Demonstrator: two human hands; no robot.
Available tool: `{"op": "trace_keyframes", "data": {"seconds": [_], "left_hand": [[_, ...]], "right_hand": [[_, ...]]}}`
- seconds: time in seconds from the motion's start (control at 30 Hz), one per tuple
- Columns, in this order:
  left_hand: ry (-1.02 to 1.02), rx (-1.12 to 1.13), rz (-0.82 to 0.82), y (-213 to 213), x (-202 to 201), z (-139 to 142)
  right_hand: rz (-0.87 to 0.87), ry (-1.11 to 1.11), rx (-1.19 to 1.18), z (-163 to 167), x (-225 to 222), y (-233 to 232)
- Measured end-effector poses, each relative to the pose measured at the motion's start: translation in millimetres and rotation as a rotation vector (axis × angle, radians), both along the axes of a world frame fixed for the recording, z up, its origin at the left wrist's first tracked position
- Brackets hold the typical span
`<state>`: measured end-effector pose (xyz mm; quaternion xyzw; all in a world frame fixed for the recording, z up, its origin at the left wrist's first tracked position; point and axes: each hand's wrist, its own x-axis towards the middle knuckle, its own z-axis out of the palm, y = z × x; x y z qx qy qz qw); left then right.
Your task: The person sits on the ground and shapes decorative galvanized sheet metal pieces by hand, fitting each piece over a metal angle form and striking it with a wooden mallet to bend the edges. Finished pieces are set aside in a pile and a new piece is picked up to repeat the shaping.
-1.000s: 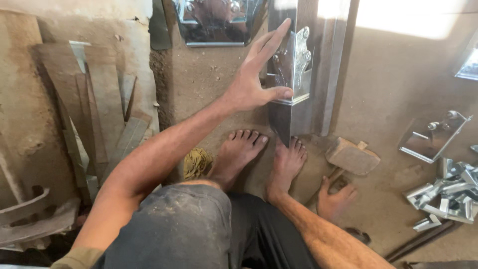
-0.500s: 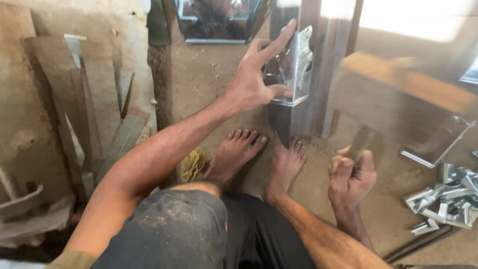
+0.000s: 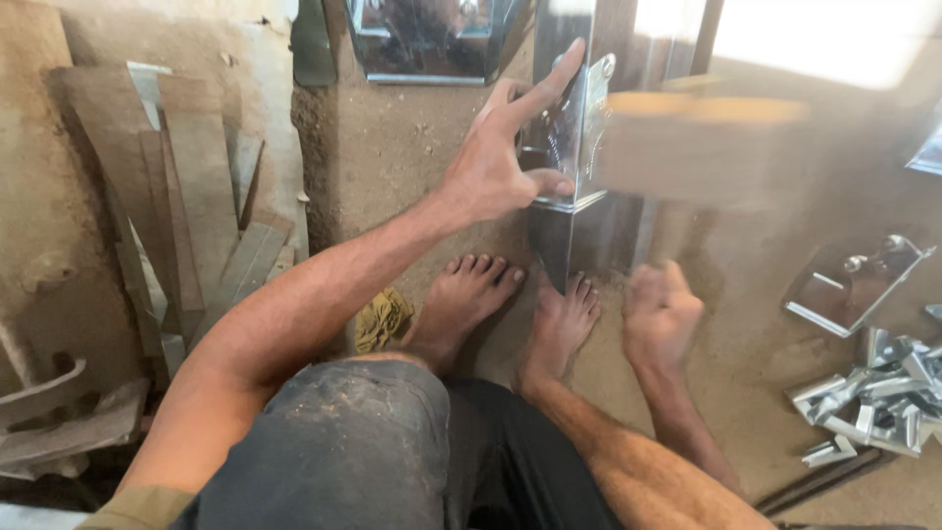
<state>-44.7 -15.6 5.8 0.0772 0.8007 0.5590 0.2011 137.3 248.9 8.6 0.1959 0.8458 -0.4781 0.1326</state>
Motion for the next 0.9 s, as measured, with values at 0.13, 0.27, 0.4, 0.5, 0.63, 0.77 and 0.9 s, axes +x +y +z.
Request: {"op": "trace_keyframes", "data": {"seconds": [0.13, 0.27, 0.4, 0.5, 0.63, 0.77, 0.9], "left_hand": [[0.017, 0.032, 0.013, 1.1, -1.0, 1.1], [0.019, 0.037, 0.004, 1.6, -1.4, 1.1], [0.002, -0.001, 0.015, 1.6, -3.1, 2.3], [0.008, -0.010, 0.016, 3.8, -3.8, 1.2], [0.003, -0.041, 0.008, 4.5, -1.4, -4.7], [-0.010, -0.033, 0.006, 0.6, -2.0, -7.8], [-0.038, 0.047, 0.015, 8.7, -4.1, 1.3]], "right_hand": [[-0.502, 0.124, -0.454, -9.3, -0.8, 16.3], [-0.025, 0.083, 0.094, -2.2, -8.8, 15.3], [-0.390, 0.459, -0.510, 13.7, -23.9, 2.6], [-0.122, 0.478, -0.161, 22.6, -37.1, -4.4], [-0.225, 0.238, -0.159, 28.6, -48.6, -12.4], [-0.081, 0.509, -0.059, 28.4, -59.0, -15.9], [-0.181, 0.066, -0.107, 25.7, -59.7, -7.7]]}}
